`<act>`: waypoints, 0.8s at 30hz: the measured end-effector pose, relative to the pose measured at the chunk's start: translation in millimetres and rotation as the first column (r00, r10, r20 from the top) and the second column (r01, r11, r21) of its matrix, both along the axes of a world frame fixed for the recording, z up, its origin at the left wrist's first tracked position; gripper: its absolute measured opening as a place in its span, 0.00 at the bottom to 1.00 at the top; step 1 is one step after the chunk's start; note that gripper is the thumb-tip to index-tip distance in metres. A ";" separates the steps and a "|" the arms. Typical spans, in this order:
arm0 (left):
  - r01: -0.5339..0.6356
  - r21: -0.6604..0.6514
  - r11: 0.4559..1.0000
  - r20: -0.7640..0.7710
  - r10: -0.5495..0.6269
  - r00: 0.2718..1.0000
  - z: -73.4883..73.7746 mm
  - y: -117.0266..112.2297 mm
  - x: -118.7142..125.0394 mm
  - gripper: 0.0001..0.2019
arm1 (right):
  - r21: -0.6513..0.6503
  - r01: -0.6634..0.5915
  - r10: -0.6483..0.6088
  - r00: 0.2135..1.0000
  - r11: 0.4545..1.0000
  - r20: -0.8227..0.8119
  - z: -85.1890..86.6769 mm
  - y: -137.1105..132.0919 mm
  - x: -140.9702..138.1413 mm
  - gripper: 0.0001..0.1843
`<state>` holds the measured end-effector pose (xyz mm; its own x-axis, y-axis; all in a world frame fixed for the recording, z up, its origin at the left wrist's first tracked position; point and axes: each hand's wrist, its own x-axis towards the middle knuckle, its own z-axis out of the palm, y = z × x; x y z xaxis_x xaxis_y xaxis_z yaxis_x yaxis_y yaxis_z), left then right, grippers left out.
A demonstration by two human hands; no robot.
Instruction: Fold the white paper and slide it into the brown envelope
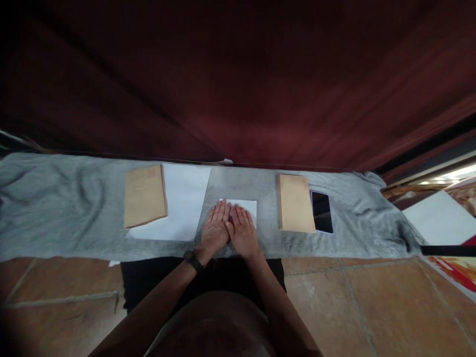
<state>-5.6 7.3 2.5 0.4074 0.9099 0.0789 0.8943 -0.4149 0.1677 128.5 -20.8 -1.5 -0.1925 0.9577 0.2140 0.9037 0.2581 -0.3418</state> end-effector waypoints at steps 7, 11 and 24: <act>-0.008 0.018 1.000 0.045 0.007 0.999 -0.3 0.1 0.5 0.31 | 0.023 0.097 -0.099 0.992 0.995 0.078 -7.3 -12.0 18.4 0.31; -0.022 0.028 0.999 0.061 0.020 0.998 -1.5 -0.6 1.6 0.31 | 0.055 0.153 -0.158 0.983 0.987 0.097 -12.3 -17.1 29.7 0.31; 0.134 0.027 0.991 0.063 -0.135 0.989 6.4 -20.7 -8.5 0.27 | 0.100 0.194 -0.202 0.976 0.976 0.080 -19.2 -21.8 35.0 0.31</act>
<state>-14.1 -13.3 8.9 0.5195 0.8447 0.1288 0.8177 -0.5352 0.2122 163.5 -42.6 -20.7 -0.0231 0.9560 0.2925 0.9657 0.0970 -0.2410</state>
